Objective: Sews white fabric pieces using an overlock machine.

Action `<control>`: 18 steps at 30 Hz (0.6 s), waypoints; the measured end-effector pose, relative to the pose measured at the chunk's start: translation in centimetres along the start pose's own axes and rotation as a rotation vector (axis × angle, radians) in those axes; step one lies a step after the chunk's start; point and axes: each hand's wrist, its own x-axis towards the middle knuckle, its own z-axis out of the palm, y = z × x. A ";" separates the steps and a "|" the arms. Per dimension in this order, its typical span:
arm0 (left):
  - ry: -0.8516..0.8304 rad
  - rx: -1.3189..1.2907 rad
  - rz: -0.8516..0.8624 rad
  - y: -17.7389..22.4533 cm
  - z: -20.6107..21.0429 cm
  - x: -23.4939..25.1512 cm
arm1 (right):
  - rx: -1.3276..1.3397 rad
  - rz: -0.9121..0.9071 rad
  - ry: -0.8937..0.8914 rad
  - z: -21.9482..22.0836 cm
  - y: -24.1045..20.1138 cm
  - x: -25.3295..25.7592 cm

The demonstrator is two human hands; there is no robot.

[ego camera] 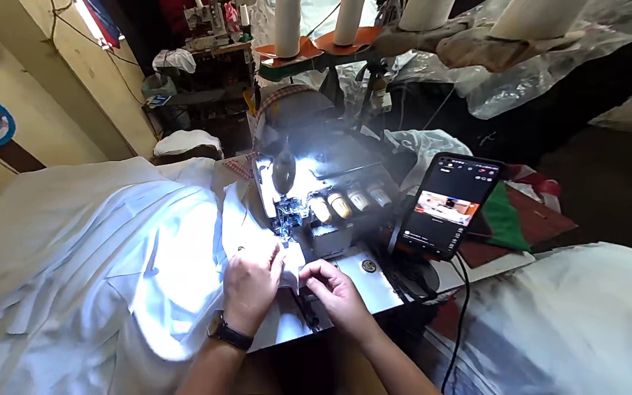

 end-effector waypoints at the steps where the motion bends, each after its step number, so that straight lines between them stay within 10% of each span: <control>1: 0.000 0.014 -0.020 0.0 0.1 0.1 | 0.029 0.025 -0.002 0.1 -0.2 0.0; 18: 0.017 -0.049 -0.211 -0.2 -0.1 -0.8 | -0.022 0.072 0.148 1.2 -0.3 -1.5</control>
